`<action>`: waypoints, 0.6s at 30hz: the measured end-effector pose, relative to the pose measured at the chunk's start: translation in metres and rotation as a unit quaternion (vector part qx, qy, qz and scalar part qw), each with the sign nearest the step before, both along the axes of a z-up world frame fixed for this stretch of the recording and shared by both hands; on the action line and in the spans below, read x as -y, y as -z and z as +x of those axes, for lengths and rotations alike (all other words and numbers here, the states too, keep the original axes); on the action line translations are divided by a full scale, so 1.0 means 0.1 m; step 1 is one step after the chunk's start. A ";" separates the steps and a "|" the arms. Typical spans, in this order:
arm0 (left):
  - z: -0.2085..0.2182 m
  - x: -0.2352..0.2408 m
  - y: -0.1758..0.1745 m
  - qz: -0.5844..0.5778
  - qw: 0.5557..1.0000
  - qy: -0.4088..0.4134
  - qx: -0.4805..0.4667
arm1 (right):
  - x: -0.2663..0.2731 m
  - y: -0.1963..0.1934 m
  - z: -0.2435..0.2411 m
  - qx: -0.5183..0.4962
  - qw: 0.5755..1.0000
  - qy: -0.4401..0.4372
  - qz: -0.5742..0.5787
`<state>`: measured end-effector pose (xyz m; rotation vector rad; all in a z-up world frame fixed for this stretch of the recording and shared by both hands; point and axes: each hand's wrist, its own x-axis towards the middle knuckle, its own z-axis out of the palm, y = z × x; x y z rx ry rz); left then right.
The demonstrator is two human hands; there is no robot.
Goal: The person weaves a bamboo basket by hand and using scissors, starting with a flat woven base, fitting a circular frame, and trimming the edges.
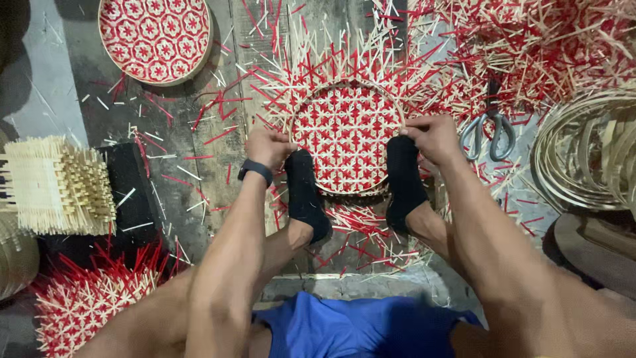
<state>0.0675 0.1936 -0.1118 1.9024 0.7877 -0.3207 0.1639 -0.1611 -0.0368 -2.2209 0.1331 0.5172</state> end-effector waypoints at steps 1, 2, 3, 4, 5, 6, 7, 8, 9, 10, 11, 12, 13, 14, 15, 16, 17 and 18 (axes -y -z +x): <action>0.15 0.01 -0.17 0.104 0.992 0.065 -0.010 | -0.15 -0.19 -0.07 -0.018 0.999 0.018 -0.047; 0.28 0.07 -0.30 0.204 0.970 0.131 -0.022 | -0.28 -0.34 -0.14 0.096 0.985 -0.090 -0.113; 0.39 0.20 -0.39 0.213 0.968 0.105 0.082 | -0.44 -0.42 -0.23 0.207 0.942 -0.199 -0.174; 0.51 0.32 -0.45 0.220 0.954 0.076 0.188 | -0.66 -0.41 -0.39 0.230 0.912 -0.303 -0.152; 0.64 0.43 -0.48 0.308 0.908 0.116 0.261 | -0.85 -0.36 -0.56 0.249 0.872 -0.403 -0.126; 0.77 0.51 -0.49 0.391 0.845 0.155 0.331 | -1.05 -0.27 -0.76 0.262 0.830 -0.460 -0.175; 0.88 0.58 -0.46 0.368 0.836 0.190 0.361 | -1.17 -0.19 -0.93 0.274 0.782 -0.514 -0.223; 0.98 0.61 -0.42 0.345 0.824 0.222 0.391 | -1.18 -0.11 -0.99 0.299 0.772 -0.507 -0.238; 1.07 0.62 -0.35 0.322 0.809 0.254 0.420 | -1.18 -0.01 -1.02 0.325 0.762 -0.499 -0.253; 1.09 0.61 -0.26 0.273 0.839 0.245 0.401 | -1.15 0.10 -1.06 0.346 0.753 -0.493 -0.264; 1.11 0.61 -0.18 0.224 0.866 0.235 0.381 | -1.09 0.20 -1.06 0.369 0.745 -0.490 -0.262; 1.16 0.59 -0.12 0.173 0.887 0.227 0.363 | -1.06 0.29 -1.05 0.393 0.739 -0.480 -0.263; 1.18 0.59 -0.07 0.165 0.905 0.218 0.326 | -1.06 0.35 -1.05 0.417 0.731 -0.471 -0.264; 1.20 0.63 -0.05 0.158 0.921 0.205 0.291 | -1.06 0.39 -1.04 0.414 0.735 -0.471 -0.259; 1.21 0.65 -0.05 0.150 0.936 0.192 0.255 | -1.05 0.40 -1.04 0.410 0.738 -0.472 -0.255; 1.23 0.65 -0.05 0.128 0.935 0.188 0.271 | -1.06 0.37 -1.05 0.407 0.742 -0.468 -0.255; 1.23 0.64 -0.07 0.106 0.934 0.184 0.287 | -1.07 0.31 -1.07 0.387 0.763 -0.460 -0.238; 1.28 0.61 -0.10 0.088 0.931 0.179 0.307 | -1.10 0.23 -1.06 0.373 0.781 -0.450 -0.220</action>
